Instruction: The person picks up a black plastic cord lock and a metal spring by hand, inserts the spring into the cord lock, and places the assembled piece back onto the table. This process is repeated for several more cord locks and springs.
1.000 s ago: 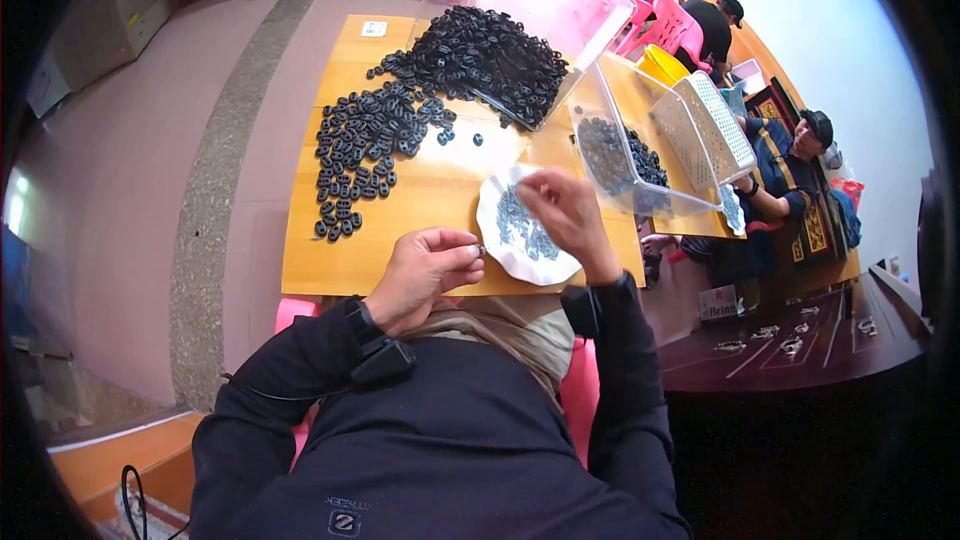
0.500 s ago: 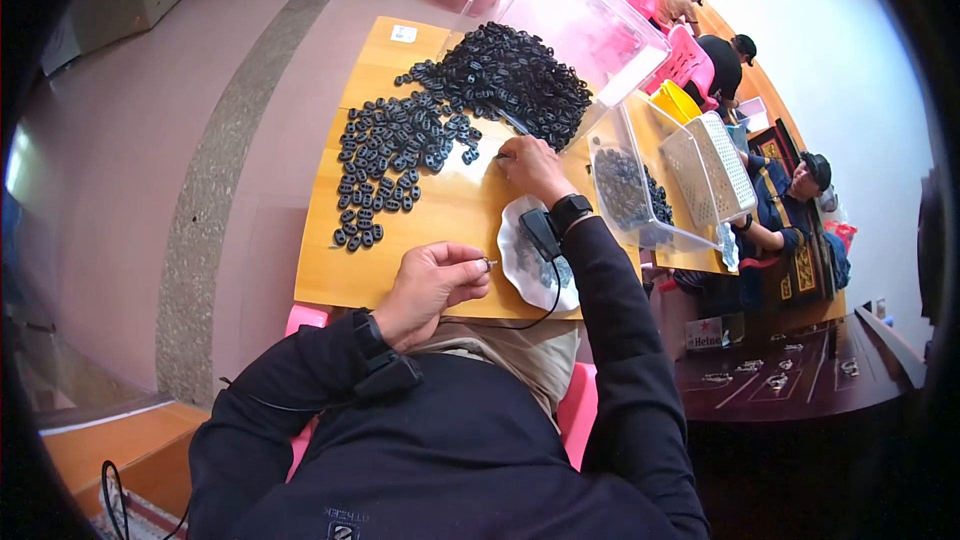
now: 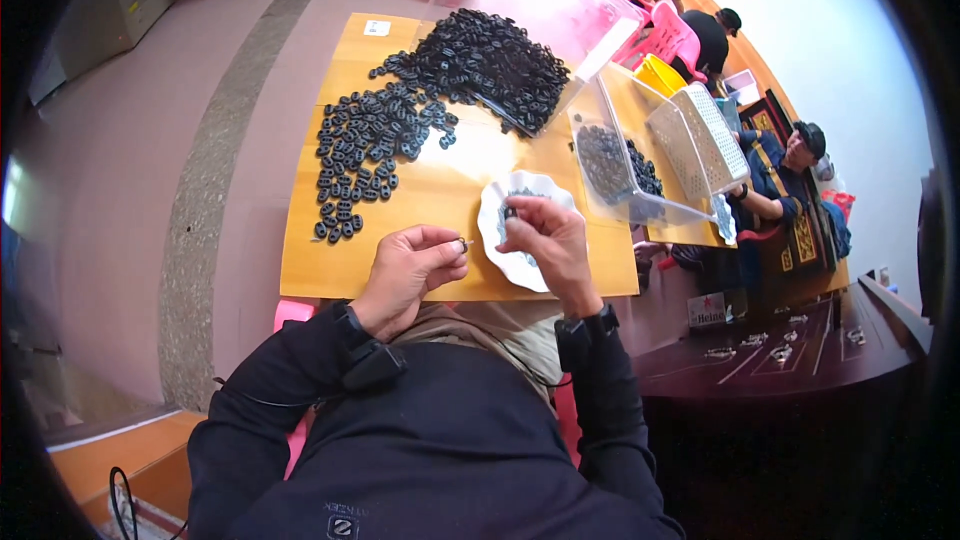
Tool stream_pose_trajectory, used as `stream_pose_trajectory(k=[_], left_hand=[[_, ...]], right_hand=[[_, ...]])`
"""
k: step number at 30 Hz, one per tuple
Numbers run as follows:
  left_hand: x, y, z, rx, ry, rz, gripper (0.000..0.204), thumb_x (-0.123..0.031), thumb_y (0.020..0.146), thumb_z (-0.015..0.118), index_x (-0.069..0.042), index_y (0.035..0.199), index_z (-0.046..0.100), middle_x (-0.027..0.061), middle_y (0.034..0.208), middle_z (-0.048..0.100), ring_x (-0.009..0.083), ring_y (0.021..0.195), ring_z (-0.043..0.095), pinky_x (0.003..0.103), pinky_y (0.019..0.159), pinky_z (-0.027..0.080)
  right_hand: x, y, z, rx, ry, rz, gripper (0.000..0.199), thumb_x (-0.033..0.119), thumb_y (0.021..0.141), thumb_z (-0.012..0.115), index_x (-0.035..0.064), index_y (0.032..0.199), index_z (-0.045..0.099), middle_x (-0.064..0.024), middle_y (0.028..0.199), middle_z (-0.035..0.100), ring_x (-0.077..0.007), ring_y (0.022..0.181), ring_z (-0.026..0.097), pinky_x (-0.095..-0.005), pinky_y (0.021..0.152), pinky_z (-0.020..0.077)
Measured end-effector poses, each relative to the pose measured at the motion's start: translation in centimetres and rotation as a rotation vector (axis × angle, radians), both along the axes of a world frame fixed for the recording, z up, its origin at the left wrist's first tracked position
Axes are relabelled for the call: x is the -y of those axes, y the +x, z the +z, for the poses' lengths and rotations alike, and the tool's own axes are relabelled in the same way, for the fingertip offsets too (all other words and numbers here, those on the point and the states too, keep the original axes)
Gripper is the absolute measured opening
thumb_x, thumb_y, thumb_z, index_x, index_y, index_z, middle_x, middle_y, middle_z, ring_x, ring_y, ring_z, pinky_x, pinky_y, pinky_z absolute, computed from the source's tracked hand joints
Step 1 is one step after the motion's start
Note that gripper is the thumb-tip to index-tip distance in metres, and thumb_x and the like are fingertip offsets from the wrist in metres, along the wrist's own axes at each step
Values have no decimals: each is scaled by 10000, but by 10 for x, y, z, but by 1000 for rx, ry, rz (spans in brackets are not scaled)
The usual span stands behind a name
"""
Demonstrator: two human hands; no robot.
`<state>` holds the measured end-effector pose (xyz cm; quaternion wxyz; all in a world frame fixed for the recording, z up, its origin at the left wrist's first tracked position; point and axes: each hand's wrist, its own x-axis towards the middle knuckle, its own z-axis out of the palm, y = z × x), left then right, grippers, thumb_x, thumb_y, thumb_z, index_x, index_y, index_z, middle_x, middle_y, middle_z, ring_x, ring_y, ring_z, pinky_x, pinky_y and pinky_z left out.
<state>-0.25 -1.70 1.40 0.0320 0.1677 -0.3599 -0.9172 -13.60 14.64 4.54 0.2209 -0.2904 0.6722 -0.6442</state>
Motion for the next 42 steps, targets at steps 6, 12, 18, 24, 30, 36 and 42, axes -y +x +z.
stream_pose_trajectory(k=[6, 12, 18, 24, 30, 36, 42], left_hand=[[-8, 1, -1, 27, -24, -62, 128, -38, 890, 635, 3, 1008, 607, 71, 903, 654, 148, 784, 654, 285, 760, 574], [-11, 3, 5, 51, -42, -99, 142, -52, 892, 639, 3, 1018, 603, 71, 899, 654, 147, 780, 653, 278, 750, 571], [-12, 4, 4, 48, -27, -129, 135, -52, 893, 642, 15, 1006, 610, 81, 871, 652, 144, 769, 649, 281, 717, 576], [-12, 5, 3, 64, -10, -135, 131, -49, 894, 639, 12, 1006, 610, 80, 869, 652, 141, 767, 646, 273, 710, 575], [-11, 4, 4, 76, -7, -150, 132, -45, 890, 639, -10, 1011, 600, 60, 877, 645, 128, 770, 647, 258, 719, 578], [-11, 4, 3, 73, 12, -124, 135, -42, 887, 645, 8, 1007, 610, 74, 864, 653, 136, 757, 650, 267, 695, 581], [-9, 4, 3, 72, -23, -137, 134, -63, 893, 641, -10, 1009, 600, 56, 871, 648, 128, 763, 649, 261, 713, 579]], right_hand=[[-27, 33, -23, 237, -73, -46, 291, -17, 867, 651, -50, 1149, 588, -55, 863, 631, -152, 770, 666, -292, 719, 597], [-30, 40, -32, 249, -145, -34, 286, -26, 855, 663, -47, 1131, 591, -47, 861, 612, -158, 769, 666, -304, 727, 599], [-28, 44, -37, 272, -193, -8, 287, -34, 851, 661, -50, 1128, 588, -54, 866, 614, -175, 776, 674, -297, 713, 595], [-27, 45, -40, 253, -175, 6, 288, -34, 852, 659, -51, 1130, 587, -60, 866, 616, -184, 771, 679, -293, 707, 593], [-28, 46, -41, 268, -178, 6, 292, -32, 857, 654, -45, 1139, 580, -59, 875, 619, -197, 782, 685, -289, 708, 587], [-28, 48, -37, 302, -189, -10, 275, -22, 873, 635, -40, 1140, 573, -87, 936, 636, -205, 798, 685, -308, 724, 586], [-31, 49, -36, 270, -157, -59, 276, -25, 874, 629, -69, 1141, 576, -88, 933, 631, -185, 823, 670, -311, 749, 592]])
